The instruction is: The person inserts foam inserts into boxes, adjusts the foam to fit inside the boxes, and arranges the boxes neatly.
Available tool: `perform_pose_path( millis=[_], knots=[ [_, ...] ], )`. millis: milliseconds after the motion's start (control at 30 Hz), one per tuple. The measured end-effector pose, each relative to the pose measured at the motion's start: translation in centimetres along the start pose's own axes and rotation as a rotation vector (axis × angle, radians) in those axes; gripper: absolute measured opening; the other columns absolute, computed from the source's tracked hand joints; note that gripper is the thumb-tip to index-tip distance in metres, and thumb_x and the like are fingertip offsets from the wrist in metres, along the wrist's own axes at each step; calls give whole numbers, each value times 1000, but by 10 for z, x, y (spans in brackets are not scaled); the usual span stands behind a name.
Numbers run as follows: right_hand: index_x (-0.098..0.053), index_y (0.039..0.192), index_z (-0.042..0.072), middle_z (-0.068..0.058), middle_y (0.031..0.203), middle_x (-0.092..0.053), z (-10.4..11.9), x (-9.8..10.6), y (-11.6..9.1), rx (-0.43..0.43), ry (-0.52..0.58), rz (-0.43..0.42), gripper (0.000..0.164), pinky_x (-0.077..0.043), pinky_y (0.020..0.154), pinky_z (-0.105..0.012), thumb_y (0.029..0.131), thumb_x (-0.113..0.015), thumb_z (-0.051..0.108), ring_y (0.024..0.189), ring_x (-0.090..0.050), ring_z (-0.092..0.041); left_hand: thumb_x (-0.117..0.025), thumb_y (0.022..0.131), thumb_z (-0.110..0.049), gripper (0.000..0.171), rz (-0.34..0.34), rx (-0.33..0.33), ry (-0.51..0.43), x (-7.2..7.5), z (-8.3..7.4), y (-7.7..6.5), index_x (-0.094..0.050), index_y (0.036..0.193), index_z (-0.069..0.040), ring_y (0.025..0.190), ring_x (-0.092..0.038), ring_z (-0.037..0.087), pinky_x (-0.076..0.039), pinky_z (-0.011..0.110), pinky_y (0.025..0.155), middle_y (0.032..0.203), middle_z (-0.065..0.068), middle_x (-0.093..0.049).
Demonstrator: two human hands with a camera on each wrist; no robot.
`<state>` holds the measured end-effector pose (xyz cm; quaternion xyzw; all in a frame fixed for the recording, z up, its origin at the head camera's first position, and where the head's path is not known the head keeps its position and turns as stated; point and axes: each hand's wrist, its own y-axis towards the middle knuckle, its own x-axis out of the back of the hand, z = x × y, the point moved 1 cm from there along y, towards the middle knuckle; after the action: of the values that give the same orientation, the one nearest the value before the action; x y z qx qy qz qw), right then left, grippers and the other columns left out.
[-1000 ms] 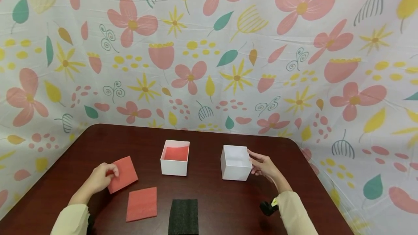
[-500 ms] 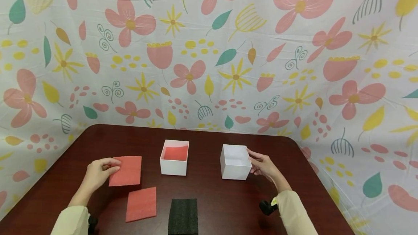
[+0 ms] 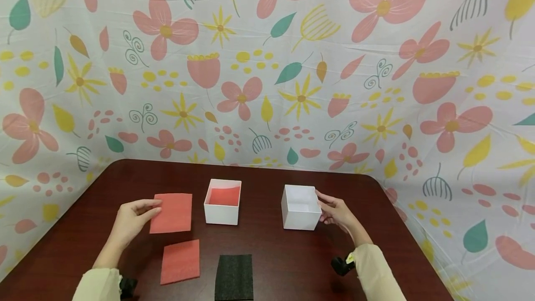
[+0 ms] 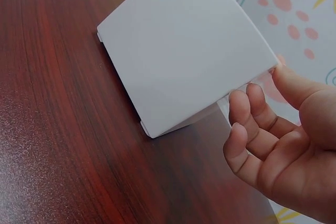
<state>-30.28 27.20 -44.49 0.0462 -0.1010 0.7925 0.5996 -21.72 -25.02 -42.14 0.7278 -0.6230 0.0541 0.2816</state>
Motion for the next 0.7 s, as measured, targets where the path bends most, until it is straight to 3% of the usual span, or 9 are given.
perform_pose_path(
  millis=[67,333,533,700],
  knots=[
    [-31,139,8,-5,59,-51,0,0,-1,-9,4,-6,51,-47,52,-27,92,-51,17,53,-56,-15,-64,83,-15,30,19,5,-10,-4,-8,0,-64,104,6,79,-55,-3,-47,19,64,93,13,-65],
    [-31,139,8,-5,61,-54,0,0,-2,-22,8,-13,50,-47,52,-27,93,-50,16,53,-56,-15,-65,81,-9,41,152,-7,-192,-20,-29,0,-55,116,9,85,-59,4,-47,20,70,108,22,-58],
    [-30,138,7,-5,61,-55,-1,-1,-1,-11,-3,-10,52,-47,52,-27,92,-51,18,53,-56,-15,-62,79,7,45,235,-75,-342,-32,-37,3,-47,122,14,80,-60,9,-49,24,67,100,13,-63],
    [-30,139,7,-6,63,-56,2,-2,-2,-5,-4,-2,51,-47,52,-27,93,-50,18,54,-56,-16,-61,80,6,49,303,-84,-410,-42,-41,6,-43,124,14,80,-60,11,-50,29,67,98,9,-63]
  ],
)
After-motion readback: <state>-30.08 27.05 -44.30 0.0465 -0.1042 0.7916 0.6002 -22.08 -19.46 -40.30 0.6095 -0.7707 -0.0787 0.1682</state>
